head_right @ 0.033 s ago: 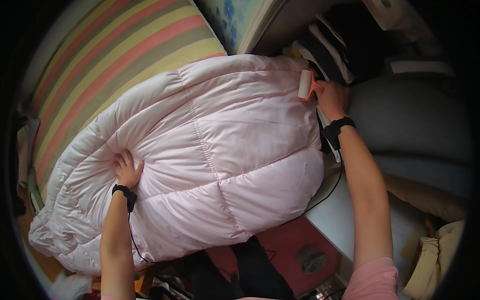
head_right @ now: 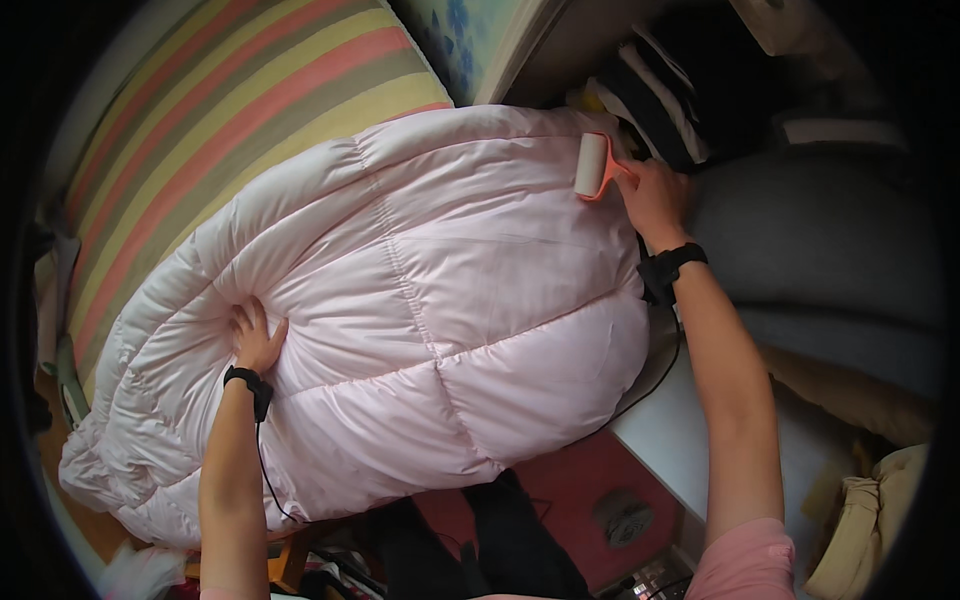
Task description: The person uses a lint roller to clean a pink comforter on a bed. They roll the tool across the surface, lift and reposition the comforter to access different areas, and continue rolling until the entire visible surface is treated.
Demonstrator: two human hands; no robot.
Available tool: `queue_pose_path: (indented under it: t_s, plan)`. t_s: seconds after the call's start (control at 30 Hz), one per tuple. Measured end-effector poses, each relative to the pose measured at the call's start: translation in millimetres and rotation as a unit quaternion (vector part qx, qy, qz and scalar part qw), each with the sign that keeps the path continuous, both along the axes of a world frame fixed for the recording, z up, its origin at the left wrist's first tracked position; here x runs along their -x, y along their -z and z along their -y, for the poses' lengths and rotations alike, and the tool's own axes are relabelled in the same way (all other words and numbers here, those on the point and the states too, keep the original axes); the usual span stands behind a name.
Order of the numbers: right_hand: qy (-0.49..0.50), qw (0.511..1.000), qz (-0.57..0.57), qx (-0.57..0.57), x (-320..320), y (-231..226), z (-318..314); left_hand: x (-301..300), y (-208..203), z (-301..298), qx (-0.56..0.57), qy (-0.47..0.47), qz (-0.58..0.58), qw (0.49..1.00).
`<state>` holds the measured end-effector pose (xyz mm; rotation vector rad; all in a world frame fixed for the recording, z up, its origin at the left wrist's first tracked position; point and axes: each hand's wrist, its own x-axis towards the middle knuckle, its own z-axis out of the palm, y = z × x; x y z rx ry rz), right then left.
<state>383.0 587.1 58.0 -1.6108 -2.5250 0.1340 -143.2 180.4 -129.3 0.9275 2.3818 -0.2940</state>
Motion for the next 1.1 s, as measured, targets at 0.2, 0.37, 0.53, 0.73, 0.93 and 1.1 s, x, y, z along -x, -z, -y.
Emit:
queue_pose_path:
  t_s: [0.2,0.37,0.53,0.73,0.93,1.1]
  plan:
    - [-0.284,0.911,-0.153,0.258,79.9,11.3,138.6,11.3,10.6,2.6,0.000,0.023,-0.019,1.000]
    - [-0.126,0.961,-0.057,0.240,8.9,35.4,105.8,15.7,11.4,5.4,-0.004,0.030,-0.008,1.000]
    - [0.052,0.990,0.045,0.121,-100.9,40.6,50.0,14.7,14.7,4.3,0.005,0.026,-0.014,1.000]
    - [-0.050,0.991,-0.069,0.102,-31.2,1.6,146.8,16.8,17.4,5.2,0.004,0.042,-0.024,0.999]
    - [-0.196,0.905,-0.070,0.371,4.8,8.3,202.3,22.8,23.6,9.4,0.006,0.047,-0.016,0.999]
    - [-0.050,0.950,0.157,0.265,-100.1,24.4,130.9,25.8,31.5,11.7,-0.020,0.070,-0.047,0.996]
